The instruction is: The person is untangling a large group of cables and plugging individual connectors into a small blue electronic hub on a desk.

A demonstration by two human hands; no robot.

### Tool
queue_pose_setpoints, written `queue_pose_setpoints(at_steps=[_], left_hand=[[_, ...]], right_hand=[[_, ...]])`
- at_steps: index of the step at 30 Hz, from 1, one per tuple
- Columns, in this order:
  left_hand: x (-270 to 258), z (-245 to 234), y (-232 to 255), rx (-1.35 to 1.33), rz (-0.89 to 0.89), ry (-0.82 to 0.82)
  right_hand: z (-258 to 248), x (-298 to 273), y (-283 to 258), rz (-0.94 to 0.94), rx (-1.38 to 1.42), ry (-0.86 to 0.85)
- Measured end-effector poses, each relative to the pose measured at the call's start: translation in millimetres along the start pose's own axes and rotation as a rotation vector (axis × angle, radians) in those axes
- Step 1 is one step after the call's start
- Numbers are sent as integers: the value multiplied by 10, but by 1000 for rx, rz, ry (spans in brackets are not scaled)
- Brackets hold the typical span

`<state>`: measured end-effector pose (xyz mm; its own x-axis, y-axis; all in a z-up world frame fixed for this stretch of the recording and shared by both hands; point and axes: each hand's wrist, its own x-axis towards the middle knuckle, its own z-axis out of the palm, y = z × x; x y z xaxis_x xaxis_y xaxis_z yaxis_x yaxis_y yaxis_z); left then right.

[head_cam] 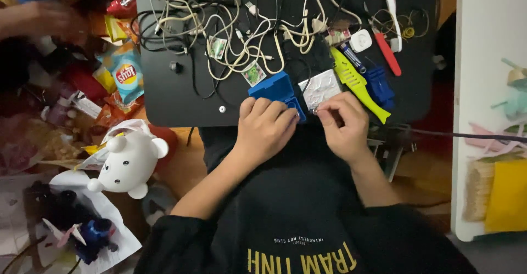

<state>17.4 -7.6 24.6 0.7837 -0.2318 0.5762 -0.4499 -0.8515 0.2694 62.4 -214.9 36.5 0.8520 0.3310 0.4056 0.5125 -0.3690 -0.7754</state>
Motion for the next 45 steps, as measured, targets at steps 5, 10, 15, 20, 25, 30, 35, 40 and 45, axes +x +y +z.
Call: queue_pose_setpoints(at_steps=[5, 10, 15, 20, 25, 30, 35, 40, 45], left_hand=[[80, 19, 18, -71, -4, 7], [160, -96, 54, -58, -74, 89], [135, -7, 66, 35, -88, 40], [166, 1, 91, 47, -86, 34], [84, 68, 3, 60, -110, 200], [-88, 80, -40, -153, -176, 210], [-96, 155, -103, -189, -112, 330], [-169, 191, -153, -201, -61, 397], [-243, 198, -178, -402, -3, 512]], right_hand=[[79, -38, -41, 28, 57, 22], [169, -67, -67, 18, 87, 42], [284, -51, -58, -37, 6, -11], [262, -110, 35, -72, -105, 5], [249, -99, 29, -70, -176, -48], [202, -30, -16, -129, -181, -26], [173, -3, 179, -230, -101, -84], [272, 30, 262, -301, -151, -283], [305, 47, 244, -306, -148, -192]])
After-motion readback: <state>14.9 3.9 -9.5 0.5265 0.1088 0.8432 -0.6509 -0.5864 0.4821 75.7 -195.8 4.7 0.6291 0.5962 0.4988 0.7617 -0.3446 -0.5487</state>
